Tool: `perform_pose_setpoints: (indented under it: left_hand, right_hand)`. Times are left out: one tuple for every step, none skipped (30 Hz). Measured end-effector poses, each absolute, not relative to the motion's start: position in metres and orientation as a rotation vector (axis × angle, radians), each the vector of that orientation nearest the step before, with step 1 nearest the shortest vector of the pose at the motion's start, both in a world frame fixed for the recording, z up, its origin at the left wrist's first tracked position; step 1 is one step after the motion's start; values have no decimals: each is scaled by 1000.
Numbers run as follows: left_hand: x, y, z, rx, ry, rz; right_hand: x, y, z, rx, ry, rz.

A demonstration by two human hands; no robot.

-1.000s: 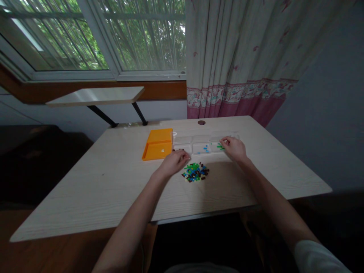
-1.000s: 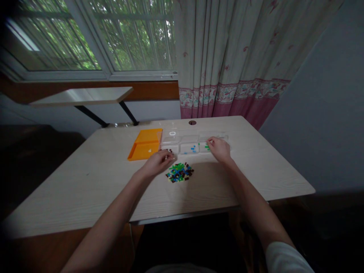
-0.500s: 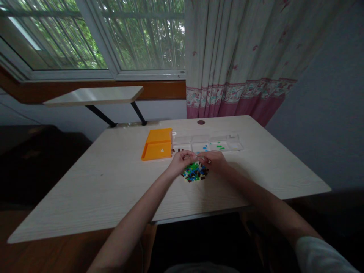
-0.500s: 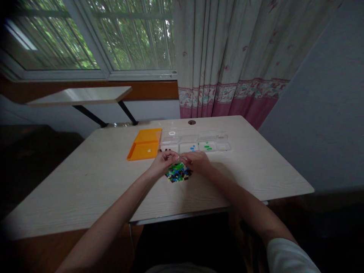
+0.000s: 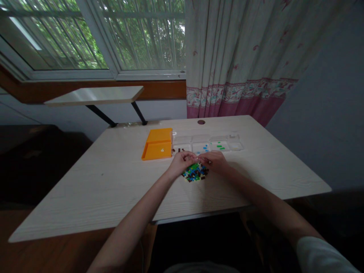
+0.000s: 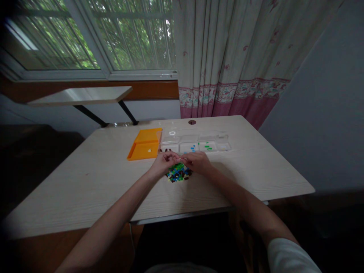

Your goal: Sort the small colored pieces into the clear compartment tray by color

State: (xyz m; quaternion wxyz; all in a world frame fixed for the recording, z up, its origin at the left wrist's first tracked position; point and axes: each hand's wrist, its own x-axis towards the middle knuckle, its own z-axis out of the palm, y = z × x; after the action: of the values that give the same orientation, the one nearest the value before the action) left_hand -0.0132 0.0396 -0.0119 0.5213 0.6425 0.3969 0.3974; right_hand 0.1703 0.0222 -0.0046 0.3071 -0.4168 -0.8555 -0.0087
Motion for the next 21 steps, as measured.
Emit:
perform_pose_setpoints:
  left_hand:
    - [-13, 39, -12, 1546, 956, 955]
    - [-13, 39, -12, 1554, 959, 961]
    - [-13, 38, -11, 1563, 960, 970]
    - [-13, 37, -10, 1569, 956, 986]
    - [-13, 36, -9, 1572, 948, 1011]
    - [-13, 35, -7, 1570, 940, 1045]
    - [-12, 34, -6, 1564, 933, 1085]
    - [-12, 34, -4, 1557, 931, 1125]
    - [-12, 33, -2, 1552, 934, 1158]
    - [-13, 32, 0, 1550, 939, 1185]
    - [-13, 32, 2, 1551, 945, 1201]
    - [-13, 32, 4, 1554, 947, 1210]
    - [-14, 32, 5, 1558, 945, 1214]
    - [-14, 32, 5, 1561, 939, 1217]
    - [-15, 32, 5, 1561, 933, 1220]
    - [-15, 32, 5, 1560, 930, 1222]
    - [-15, 32, 4, 1559, 929, 1221]
    - [-15, 32, 4, 1556, 929, 1223]
    - [-15, 32, 3, 1553, 931, 1225]
    - [-15, 32, 3, 1553, 933, 1223]
    - [-15, 32, 4, 1555, 932, 1220]
  right_hand:
    - [170, 22, -5, -1111, -2260, -1]
    - [170, 22, -5, -1116, -2254, 18]
    - [170, 22, -5, -1118, -2245, 28]
    - [170, 23, -6, -1121, -2235, 31]
    - [171, 24, -7, -1125, -2224, 29]
    - [172, 26, -8, -1135, -2213, 25]
    - [174, 27, -8, -1147, -2210, 25]
    - [176, 29, -9, -1164, -2214, 30]
    - [179, 32, -9, -1187, -2229, 43]
    - [182, 34, -8, -1215, -2257, 61]
    - [185, 36, -8, -1247, -2295, 87]
    - [188, 38, -7, -1281, -2340, 119]
    - [191, 40, -7, -1308, -2387, 157]
    - [194, 41, -6, -1321, -2432, 197]
    - [195, 42, -6, -1319, -2473, 232]
    - [196, 42, -6, -1305, -2507, 259]
    - [196, 42, -7, -1286, -2535, 275]
    - [196, 41, -7, -1264, -2561, 285]
    - [195, 41, -8, -1246, -2585, 291]
    - [193, 40, -10, -1228, -2607, 298]
    - [192, 40, -11, -1208, -2623, 307]
